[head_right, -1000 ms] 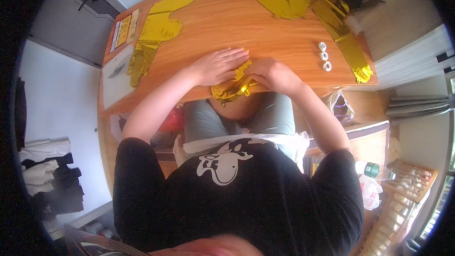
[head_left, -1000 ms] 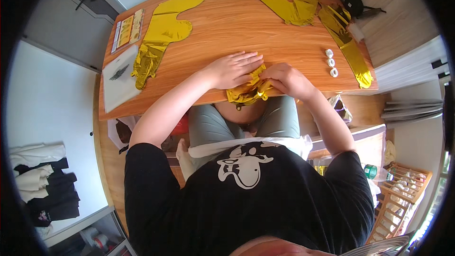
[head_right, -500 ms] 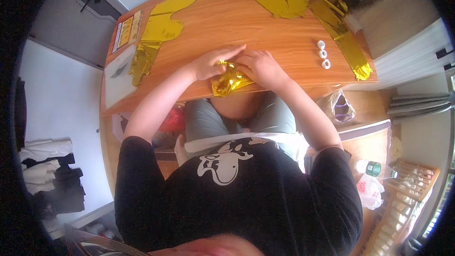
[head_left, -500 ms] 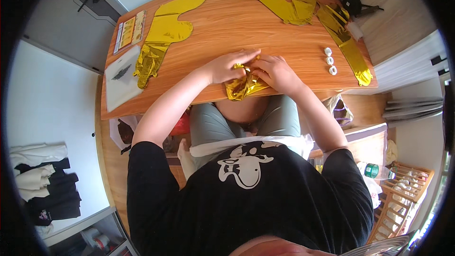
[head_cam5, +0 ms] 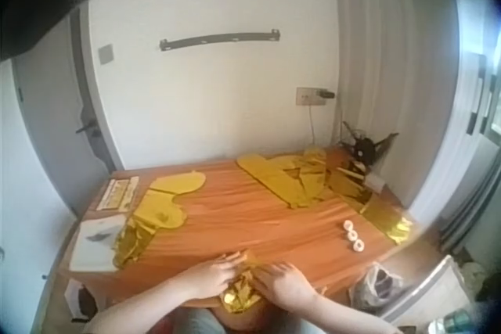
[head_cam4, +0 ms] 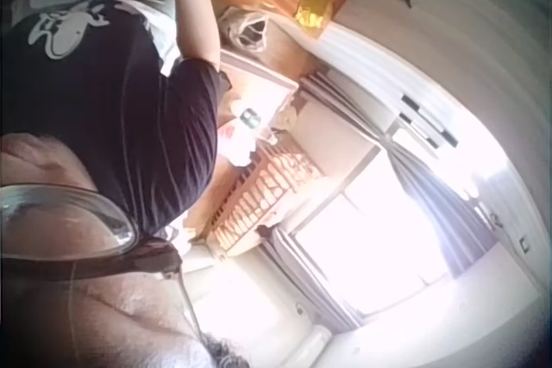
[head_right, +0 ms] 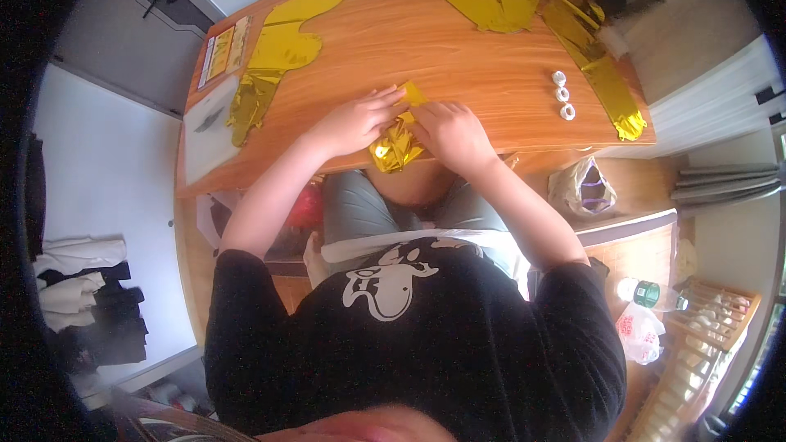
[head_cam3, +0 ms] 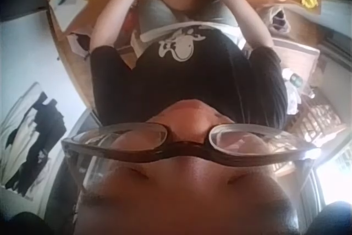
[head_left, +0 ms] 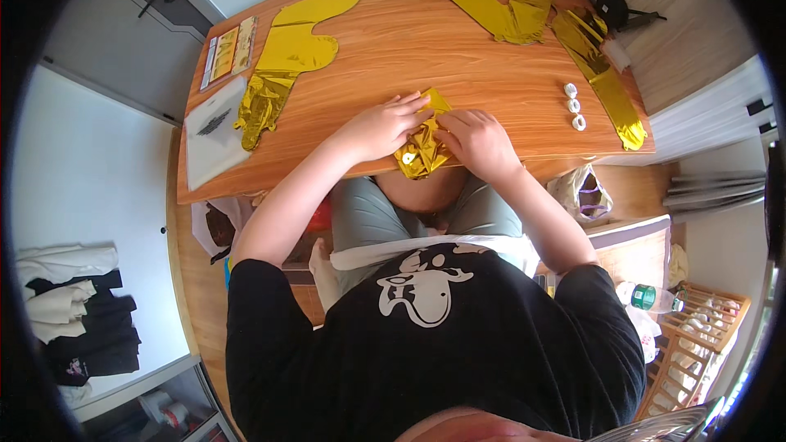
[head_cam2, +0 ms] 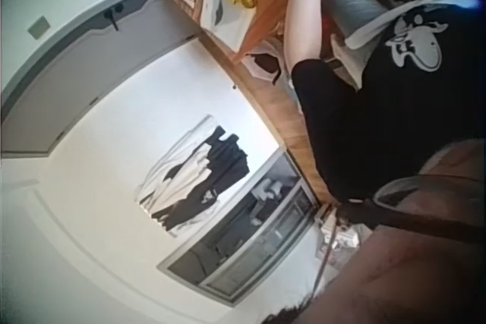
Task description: Folding a gold foil balloon and placing it into a plastic packaging sleeve with an instruction card.
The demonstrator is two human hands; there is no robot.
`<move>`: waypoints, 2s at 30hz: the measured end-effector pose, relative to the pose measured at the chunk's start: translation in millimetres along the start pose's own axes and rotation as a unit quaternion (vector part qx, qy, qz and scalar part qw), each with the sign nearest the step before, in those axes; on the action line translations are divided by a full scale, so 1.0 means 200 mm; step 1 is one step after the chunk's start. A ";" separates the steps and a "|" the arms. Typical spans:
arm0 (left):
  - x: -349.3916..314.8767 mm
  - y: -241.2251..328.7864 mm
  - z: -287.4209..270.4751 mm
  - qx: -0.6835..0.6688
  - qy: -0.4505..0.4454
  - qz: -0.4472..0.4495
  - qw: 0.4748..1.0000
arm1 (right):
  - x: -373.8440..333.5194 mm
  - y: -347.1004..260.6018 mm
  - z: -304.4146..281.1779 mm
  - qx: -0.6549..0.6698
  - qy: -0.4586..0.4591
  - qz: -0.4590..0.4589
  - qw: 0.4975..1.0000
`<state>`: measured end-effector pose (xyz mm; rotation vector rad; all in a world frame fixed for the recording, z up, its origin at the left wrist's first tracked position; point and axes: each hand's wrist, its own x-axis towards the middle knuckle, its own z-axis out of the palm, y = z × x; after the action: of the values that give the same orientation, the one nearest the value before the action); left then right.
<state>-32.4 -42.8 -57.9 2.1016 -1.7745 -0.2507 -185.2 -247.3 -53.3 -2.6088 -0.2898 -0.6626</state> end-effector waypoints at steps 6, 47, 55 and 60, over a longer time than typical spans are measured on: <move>-0.08 0.23 -0.02 0.142 0.069 -0.114 0.981 | 0.01 0.03 -0.02 0.006 -0.076 -0.062 0.995; 0.06 0.07 0.10 0.093 0.051 0.007 0.994 | -0.17 -0.23 -0.11 0.093 -0.048 0.310 0.945; 0.07 0.06 0.10 0.099 0.057 0.018 0.993 | -0.25 -0.26 0.02 0.172 0.124 0.266 0.940; 0.07 0.06 0.11 0.111 0.056 0.016 0.992 | -0.30 -0.24 0.02 0.040 0.085 0.189 0.978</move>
<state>-47.7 -61.7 -71.6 2.1861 -1.8404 0.0748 -250.0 -208.7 -69.4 -2.4142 0.2227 -0.7122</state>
